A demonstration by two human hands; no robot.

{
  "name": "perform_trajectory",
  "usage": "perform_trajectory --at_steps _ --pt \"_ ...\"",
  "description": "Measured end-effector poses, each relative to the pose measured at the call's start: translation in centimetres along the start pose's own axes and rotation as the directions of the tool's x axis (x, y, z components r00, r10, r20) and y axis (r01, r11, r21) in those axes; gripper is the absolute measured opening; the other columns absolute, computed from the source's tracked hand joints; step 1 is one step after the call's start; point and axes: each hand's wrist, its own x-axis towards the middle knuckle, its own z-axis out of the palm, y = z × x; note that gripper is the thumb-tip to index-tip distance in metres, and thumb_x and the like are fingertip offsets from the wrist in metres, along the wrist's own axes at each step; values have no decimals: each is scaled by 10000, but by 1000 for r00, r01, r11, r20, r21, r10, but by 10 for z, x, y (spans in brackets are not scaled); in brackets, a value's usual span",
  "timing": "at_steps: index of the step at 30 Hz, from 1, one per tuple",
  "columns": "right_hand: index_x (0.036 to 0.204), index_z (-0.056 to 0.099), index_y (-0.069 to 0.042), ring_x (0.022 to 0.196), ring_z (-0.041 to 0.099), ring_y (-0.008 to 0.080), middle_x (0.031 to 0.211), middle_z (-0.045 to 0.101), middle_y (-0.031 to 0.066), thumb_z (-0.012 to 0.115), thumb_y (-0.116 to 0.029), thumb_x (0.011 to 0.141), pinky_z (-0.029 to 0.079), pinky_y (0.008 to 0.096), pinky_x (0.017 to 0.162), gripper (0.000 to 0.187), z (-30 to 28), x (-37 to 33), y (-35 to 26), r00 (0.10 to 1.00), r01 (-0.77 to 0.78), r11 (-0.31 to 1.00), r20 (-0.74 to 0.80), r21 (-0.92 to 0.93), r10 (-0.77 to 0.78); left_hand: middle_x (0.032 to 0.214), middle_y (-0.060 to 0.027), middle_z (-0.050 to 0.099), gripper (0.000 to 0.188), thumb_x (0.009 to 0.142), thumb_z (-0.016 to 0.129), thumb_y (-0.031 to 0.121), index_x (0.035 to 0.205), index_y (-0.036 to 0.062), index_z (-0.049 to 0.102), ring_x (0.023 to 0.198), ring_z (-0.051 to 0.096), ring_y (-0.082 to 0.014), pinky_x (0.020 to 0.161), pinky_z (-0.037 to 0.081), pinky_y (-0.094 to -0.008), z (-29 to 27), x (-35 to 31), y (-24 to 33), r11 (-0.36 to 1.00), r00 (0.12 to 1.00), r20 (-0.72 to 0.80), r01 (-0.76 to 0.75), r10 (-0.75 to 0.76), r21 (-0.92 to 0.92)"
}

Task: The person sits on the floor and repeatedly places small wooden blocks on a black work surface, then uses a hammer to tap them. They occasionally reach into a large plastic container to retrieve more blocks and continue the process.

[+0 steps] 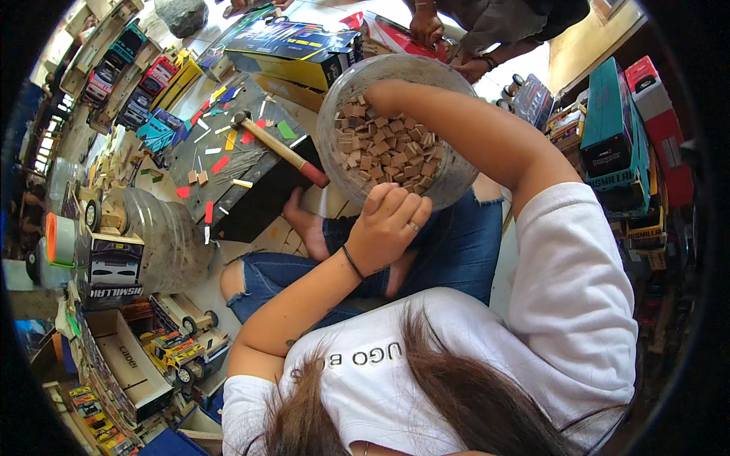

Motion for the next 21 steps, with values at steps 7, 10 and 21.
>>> perform_trajectory --at_steps 7,10,21 --pt "1064 656 -61 994 630 336 1050 663 170 732 -178 677 509 431 829 411 9 2 -4 996 82 997 17 -7 -82 947 -18 547 334 736 551 184 1054 86 578 967 527 -177 1012 334 -360 1 0 1 1000 1000 5 -3 3 -6" --pt "1056 653 -54 985 632 335 1037 665 172 743 -216 673 509 434 833 425 9 -1 -4 993 112 993 -43 31 -111 946 -17 547 341 730 555 184 1056 87 576 965 527 -174 1011 333 -361 1 0 1 1000 1000 1 -6 6 -11" --pt "999 711 -83 966 650 305 1039 684 129 743 -259 734 522 436 821 319 18 -9 -42 956 -94 948 -239 304 171 946 -13 545 364 708 569 178 1061 87 573 960 525 -163 1009 328 -356 -1 -3 4 1000 1000 6 7 -7 -20"
